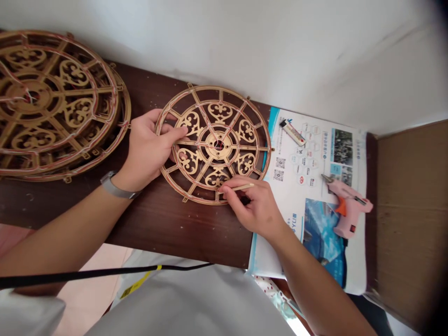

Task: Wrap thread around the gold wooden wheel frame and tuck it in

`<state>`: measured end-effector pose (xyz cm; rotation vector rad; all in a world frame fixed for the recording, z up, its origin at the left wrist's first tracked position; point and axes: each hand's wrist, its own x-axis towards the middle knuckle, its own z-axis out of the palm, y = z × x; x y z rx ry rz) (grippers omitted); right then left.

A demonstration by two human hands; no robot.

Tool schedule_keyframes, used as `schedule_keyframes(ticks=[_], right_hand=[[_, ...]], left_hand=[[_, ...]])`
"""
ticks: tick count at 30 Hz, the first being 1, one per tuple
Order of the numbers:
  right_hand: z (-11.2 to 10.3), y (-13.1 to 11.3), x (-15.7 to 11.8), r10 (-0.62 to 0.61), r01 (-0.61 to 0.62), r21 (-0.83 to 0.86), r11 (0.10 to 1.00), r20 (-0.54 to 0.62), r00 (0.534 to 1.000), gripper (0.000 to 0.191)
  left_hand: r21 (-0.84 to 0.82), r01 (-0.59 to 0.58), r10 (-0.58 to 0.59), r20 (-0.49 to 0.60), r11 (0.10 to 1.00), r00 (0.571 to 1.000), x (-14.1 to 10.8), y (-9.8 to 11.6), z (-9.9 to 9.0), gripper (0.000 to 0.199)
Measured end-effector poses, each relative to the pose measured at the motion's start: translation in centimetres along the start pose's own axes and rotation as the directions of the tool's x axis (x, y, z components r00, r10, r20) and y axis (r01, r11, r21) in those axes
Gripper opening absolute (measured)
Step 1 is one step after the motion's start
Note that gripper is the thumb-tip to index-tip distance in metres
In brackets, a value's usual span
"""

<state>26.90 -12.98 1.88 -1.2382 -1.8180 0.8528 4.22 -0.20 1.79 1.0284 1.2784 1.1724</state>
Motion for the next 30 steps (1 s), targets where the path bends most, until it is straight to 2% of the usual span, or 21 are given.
schedule_keyframes(ticks=[7, 15, 20, 30], right_hand=[[-0.05, -0.26, 0.09, 0.003, -0.003, 0.013, 1.000, 0.004, 1.000, 0.019], [-0.52, -0.05, -0.37, 0.155, -0.151, 0.278, 0.949, 0.006, 0.988, 0.021], [-0.47, -0.23, -0.29, 0.178, -0.179, 0.245, 0.953, 0.024, 0.984, 0.022], [-0.26, -0.40, -0.18, 0.145, -0.144, 0.193, 0.970, 0.010, 0.989, 0.020]], left_hand=[[0.024, -0.004, 0.004, -0.005, 1.000, 1.000, -0.11, 0.11, -0.04, 0.025], [0.009, 0.015, -0.015, 0.000, 1.000, 1.000, -0.13, 0.65, 0.26, 0.022], [0.008, 0.016, -0.016, 0.002, 1.000, 1.000, -0.24, 0.75, 0.29, 0.023], [0.006, 0.004, -0.004, -0.017, 1.000, 1.000, -0.05, 0.35, 0.27, 0.029]])
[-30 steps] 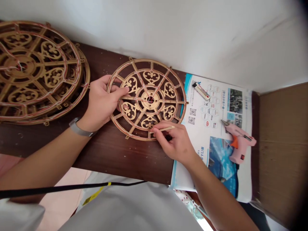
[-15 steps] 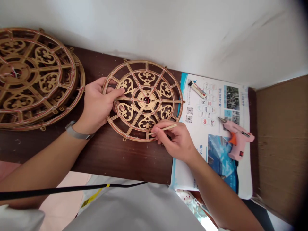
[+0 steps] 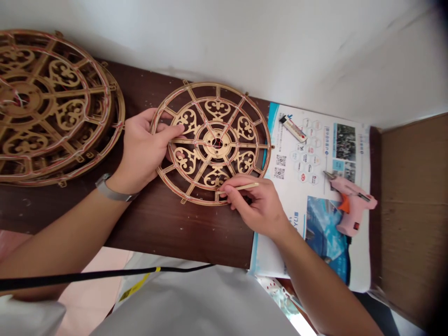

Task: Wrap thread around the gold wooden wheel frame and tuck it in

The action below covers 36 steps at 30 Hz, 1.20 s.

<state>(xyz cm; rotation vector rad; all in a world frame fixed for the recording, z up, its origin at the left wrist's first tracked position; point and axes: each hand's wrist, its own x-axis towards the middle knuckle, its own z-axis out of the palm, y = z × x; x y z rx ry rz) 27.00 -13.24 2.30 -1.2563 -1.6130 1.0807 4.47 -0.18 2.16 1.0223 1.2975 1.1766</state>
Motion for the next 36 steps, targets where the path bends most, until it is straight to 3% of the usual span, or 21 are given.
schedule_keyframes(ticks=[12, 21, 36], right_hand=[[0.18, 0.20, -0.02, -0.022, 0.023, -0.058, 0.998, 0.020, 1.000, 0.020], [-0.31, 0.31, -0.06, 0.020, -0.020, 0.005, 1.000, 0.046, 0.999, 0.023], [0.11, 0.24, -0.09, -0.034, 0.035, -0.055, 0.998, 0.019, 0.999, 0.022]], left_hand=[[0.014, -0.011, 0.010, 0.004, 1.000, 1.000, -0.12, -0.20, -0.01, 0.031], [0.032, 0.010, -0.011, 0.036, 0.999, 0.999, 0.01, -0.27, -0.37, 0.026], [0.022, -0.016, 0.017, -0.013, 1.000, 1.000, 0.05, -0.41, -0.13, 0.027]])
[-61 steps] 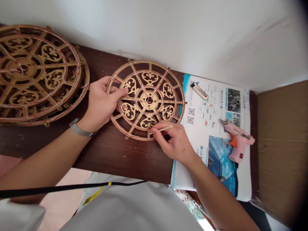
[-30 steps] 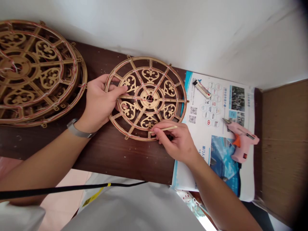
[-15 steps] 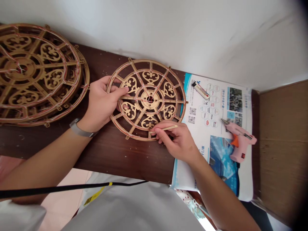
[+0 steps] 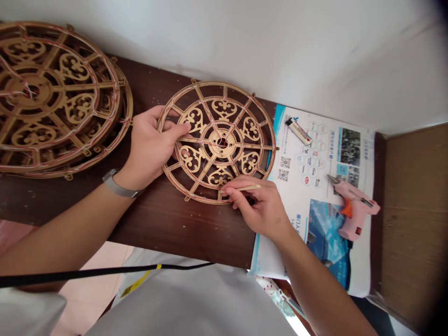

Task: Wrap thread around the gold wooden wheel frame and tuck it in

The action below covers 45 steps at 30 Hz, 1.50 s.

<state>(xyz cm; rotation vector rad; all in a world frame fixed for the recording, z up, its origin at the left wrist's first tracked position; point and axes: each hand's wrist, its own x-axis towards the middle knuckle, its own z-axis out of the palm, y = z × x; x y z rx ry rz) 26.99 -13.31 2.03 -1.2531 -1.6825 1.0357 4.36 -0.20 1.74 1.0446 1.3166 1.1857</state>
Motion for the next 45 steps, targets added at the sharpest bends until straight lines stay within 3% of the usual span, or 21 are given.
schedule_keyframes(ticks=[6, 14, 26, 36, 45], right_hand=[[0.1, -0.1, 0.0, -0.020, 0.019, -0.031, 0.999, -0.003, 1.000, 0.022], [-0.1, 0.0, 0.0, 0.107, -0.102, 0.151, 0.983, -0.029, 0.994, 0.028], [0.1, -0.1, -0.1, -0.003, 0.002, -0.024, 1.000, -0.016, 1.000, 0.024], [0.3, -0.4, 0.0, -0.097, 0.097, -0.079, 0.992, 0.005, 0.995, 0.020], [-0.1, -0.1, -0.1, -0.100, 0.105, -0.056, 0.993, 0.094, 0.991, 0.019]], left_hand=[[-0.002, -0.001, 0.001, -0.003, 1.000, 1.000, 0.0, 0.0, 0.0, 0.027], [-0.020, 0.029, -0.029, 0.006, 0.999, 1.000, -0.3, 0.9, 0.3, 0.021], [-0.022, -0.005, 0.005, 0.008, 1.000, 1.000, 0.3, -0.1, 0.0, 0.023], [-0.027, -0.027, 0.027, -0.004, 0.999, 1.000, 0.4, -0.4, -0.1, 0.028], [-0.039, -0.004, 0.003, -0.011, 0.999, 1.000, 0.2, 0.2, 0.1, 0.025]])
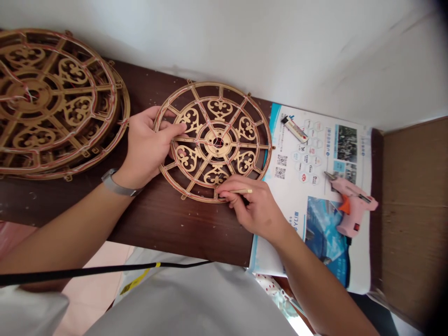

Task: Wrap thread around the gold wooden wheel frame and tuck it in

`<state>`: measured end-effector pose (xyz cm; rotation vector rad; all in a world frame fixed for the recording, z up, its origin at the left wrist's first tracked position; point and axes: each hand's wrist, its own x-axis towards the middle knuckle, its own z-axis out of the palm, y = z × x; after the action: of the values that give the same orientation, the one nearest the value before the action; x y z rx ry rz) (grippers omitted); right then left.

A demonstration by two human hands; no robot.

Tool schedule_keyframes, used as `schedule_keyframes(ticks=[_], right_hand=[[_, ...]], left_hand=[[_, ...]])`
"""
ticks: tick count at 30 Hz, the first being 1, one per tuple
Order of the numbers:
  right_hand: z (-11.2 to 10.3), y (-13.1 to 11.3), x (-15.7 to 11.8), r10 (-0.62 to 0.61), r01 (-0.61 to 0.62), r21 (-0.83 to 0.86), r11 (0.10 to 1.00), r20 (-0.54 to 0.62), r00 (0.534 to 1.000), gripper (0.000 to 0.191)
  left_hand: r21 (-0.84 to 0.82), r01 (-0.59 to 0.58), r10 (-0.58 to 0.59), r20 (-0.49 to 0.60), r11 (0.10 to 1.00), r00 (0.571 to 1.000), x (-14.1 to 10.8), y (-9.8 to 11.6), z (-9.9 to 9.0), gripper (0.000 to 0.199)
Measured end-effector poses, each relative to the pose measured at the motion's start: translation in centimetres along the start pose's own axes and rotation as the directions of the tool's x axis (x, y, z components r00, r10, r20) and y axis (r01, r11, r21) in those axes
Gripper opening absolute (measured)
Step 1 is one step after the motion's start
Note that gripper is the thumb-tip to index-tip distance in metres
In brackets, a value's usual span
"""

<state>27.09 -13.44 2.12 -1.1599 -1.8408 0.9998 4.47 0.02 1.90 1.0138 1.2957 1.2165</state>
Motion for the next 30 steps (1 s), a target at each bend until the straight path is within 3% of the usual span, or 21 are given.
schedule_keyframes(ticks=[3, 8, 10, 17, 23, 30], right_hand=[[-0.2, 0.3, -0.2, 0.035, -0.036, 0.042, 0.998, 0.011, 0.999, 0.021], [-0.6, 0.7, -0.2, 0.208, -0.197, 0.337, 0.921, 0.003, 0.978, 0.023], [-0.6, 0.7, -0.1, 0.239, -0.227, 0.365, 0.903, 0.011, 0.971, 0.022], [-0.5, -0.3, 0.0, 0.260, -0.245, 0.278, 0.929, -0.017, 0.965, 0.012], [-0.9, -0.8, 0.4, 0.141, -0.137, 0.077, 0.988, -0.059, 0.988, 0.010], [-0.5, -0.5, 0.1, -0.008, 0.008, -0.076, 0.997, -0.009, 1.000, 0.014]], left_hand=[[-0.008, 0.011, -0.011, 0.000, 1.000, 1.000, 0.0, 0.3, 0.1, 0.024], [-0.023, 0.037, -0.037, 0.019, 0.999, 0.999, -0.1, 0.6, 0.1, 0.026], [-0.029, 0.042, -0.041, 0.022, 0.999, 0.999, -0.1, 0.7, 0.2, 0.026], [-0.023, 0.043, -0.042, 0.019, 0.999, 0.999, -0.1, 0.7, 0.1, 0.024], [-0.012, 0.038, -0.038, 0.013, 0.999, 0.999, -0.3, 0.7, 0.2, 0.021], [-0.013, 0.019, -0.019, -0.003, 1.000, 1.000, -0.2, 0.3, 0.2, 0.023]])
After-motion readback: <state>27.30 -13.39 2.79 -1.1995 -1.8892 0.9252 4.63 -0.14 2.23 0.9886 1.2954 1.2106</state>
